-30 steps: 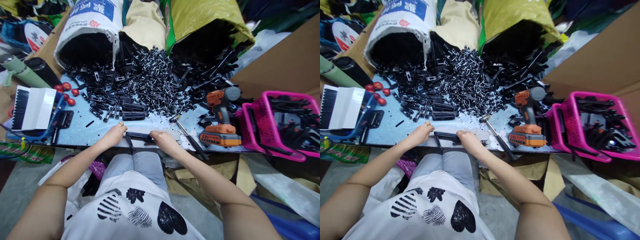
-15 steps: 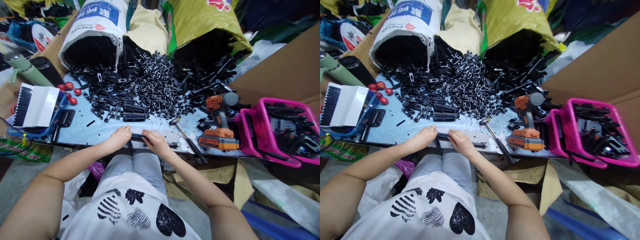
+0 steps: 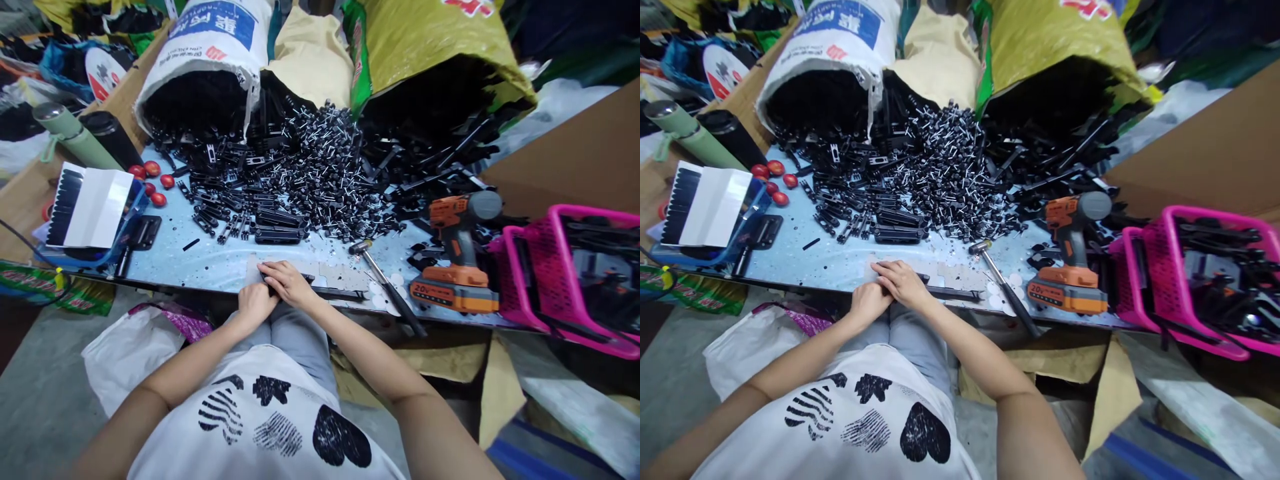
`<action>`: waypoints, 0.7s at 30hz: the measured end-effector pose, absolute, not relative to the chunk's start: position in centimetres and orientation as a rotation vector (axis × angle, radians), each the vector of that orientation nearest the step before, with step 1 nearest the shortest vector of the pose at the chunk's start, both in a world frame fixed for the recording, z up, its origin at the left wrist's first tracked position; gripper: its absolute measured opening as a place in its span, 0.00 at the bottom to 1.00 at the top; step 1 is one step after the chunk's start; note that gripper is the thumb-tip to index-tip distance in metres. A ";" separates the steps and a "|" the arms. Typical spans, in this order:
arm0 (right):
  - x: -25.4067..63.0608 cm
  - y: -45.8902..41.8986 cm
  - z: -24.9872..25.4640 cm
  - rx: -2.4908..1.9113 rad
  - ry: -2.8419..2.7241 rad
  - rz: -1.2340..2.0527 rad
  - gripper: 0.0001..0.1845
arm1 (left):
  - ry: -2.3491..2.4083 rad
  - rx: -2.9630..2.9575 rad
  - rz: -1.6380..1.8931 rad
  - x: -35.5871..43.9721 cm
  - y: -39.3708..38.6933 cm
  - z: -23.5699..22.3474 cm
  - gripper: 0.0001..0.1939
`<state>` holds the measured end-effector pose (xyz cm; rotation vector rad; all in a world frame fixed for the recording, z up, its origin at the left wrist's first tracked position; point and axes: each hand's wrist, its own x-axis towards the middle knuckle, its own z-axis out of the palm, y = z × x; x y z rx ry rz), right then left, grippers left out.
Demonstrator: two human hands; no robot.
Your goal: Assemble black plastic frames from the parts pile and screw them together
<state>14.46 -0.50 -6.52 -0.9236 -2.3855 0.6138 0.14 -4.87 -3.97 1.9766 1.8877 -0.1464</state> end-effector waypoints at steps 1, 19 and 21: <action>14.5 -0.4 -6.6 -0.937 -2.387 0.631 0.22 | 1.926 1.960 -0.132 0.5 -5.0 -4.1 0.23; 26.9 -3.6 -7.2 -1.494 -2.461 -0.106 0.31 | 0.863 2.880 0.184 -0.4 0.3 -5.0 0.23; 27.7 -3.4 -7.3 -1.525 -2.529 -0.085 0.31 | 0.865 2.862 0.081 0.7 1.3 -5.0 0.25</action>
